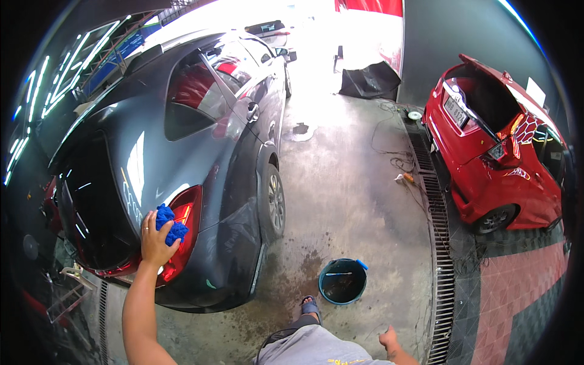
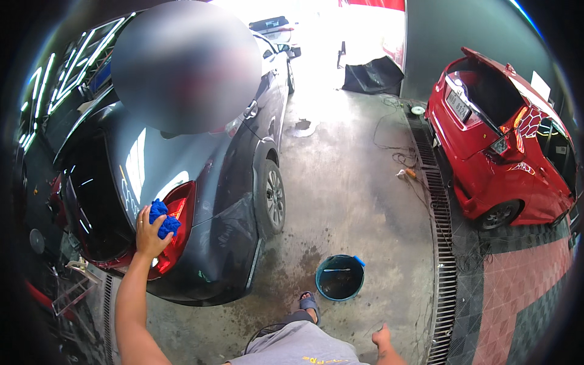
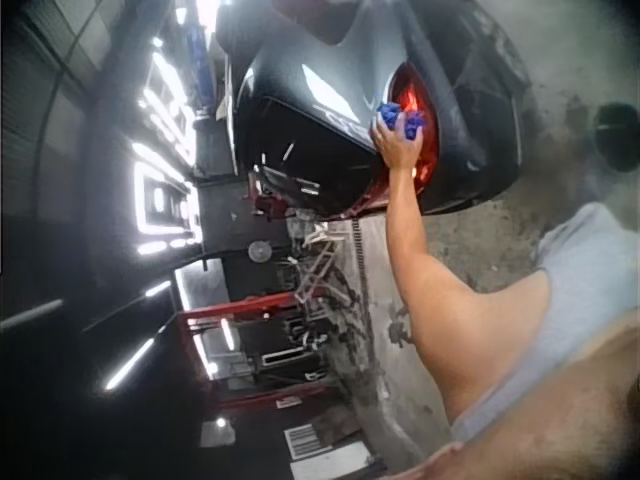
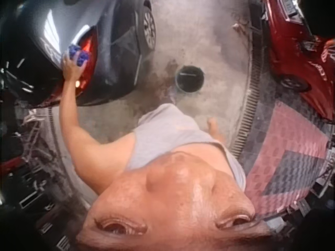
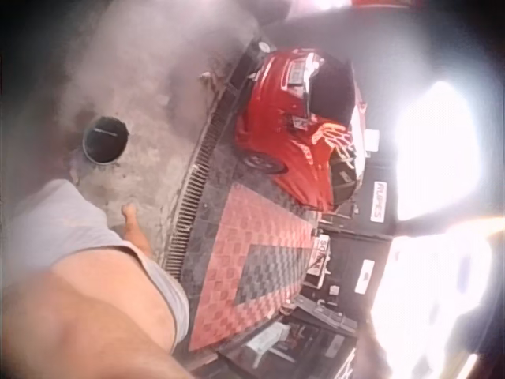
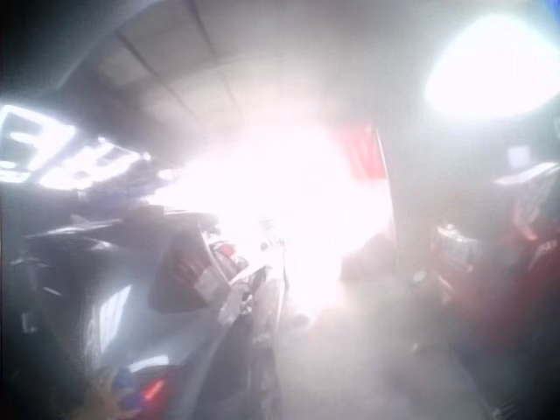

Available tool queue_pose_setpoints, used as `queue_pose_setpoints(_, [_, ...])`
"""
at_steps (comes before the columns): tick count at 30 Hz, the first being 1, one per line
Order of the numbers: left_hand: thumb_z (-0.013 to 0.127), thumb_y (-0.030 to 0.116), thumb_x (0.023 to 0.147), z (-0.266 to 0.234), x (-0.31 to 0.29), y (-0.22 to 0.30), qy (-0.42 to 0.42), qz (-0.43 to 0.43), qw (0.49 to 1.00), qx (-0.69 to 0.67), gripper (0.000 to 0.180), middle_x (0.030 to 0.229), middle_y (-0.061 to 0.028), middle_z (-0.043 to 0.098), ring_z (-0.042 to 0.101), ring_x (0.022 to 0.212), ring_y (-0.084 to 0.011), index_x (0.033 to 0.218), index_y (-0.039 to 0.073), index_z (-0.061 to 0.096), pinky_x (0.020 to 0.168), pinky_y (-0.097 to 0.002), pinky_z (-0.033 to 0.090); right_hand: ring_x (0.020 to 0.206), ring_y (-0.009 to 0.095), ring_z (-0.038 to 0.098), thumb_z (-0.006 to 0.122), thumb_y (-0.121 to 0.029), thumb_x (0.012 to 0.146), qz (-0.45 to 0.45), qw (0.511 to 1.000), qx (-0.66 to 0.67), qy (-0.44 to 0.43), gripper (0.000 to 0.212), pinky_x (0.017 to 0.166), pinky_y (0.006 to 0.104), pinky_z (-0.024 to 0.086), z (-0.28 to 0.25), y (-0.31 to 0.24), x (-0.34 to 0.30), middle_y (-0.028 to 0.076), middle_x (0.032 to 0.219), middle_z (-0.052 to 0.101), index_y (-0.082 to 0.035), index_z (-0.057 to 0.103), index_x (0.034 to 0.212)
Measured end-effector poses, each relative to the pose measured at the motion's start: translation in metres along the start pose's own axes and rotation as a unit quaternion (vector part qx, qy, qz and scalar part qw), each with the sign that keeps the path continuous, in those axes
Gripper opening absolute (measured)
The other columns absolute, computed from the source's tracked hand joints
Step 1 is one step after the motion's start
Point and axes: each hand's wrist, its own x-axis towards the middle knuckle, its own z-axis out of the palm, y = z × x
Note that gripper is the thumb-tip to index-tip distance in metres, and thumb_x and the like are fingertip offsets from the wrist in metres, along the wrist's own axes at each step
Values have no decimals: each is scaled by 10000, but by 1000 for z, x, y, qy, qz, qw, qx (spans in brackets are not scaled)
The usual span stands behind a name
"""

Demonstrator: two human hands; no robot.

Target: The person wipes the rear bumper and taillight area of a dark gray car using a blue microfiber cloth and a small abrasive pad. They repeatedly dip the pad into a bucket of water and continue scrubbing the same section of the bumper.

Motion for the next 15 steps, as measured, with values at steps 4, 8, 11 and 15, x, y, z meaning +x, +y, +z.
queue_pose_setpoints(4, [913,208,692,74,37,50,-23,-11,999,-47,406,1436,-245,580,512,1360,-471,1069,142,779,1184,-602,433,1353,417,669,629,-296,1050,40,989,134,-50,604,1134,460,541,-35,-82,3,292,1467,667,-23,555,1584])
queue_pose_setpoints(8, [927,281,714,164,79,167,-65,9,983,-173,383,1297,-203,656,622,1211,-441,1052,175,781,1030,-558,545,1353,436,662,475,-387,1166,37,986,147,-68,537,1128,497,534,-48,-127,63,316,1462,658,-46,580,1567])
queue_pose_setpoints(11, [948,395,750,238,96,284,-148,-1,941,-306,420,1155,-137,707,701,1059,-388,1059,174,768,925,-482,598,1353,467,650,473,-368,1170,-177,980,55,68,498,1142,512,516,-21,-134,130,286,1442,689,-26,654,1484])
queue_pose_setpoints(15, [954,509,748,367,37,421,-348,-85,842,-403,609,1160,-150,696,703,1101,-395,1174,139,724,957,-472,586,1479,439,560,505,3,952,-372,909,188,7,631,1233,453,439,44,-179,177,291,1573,594,-8,552,1581])
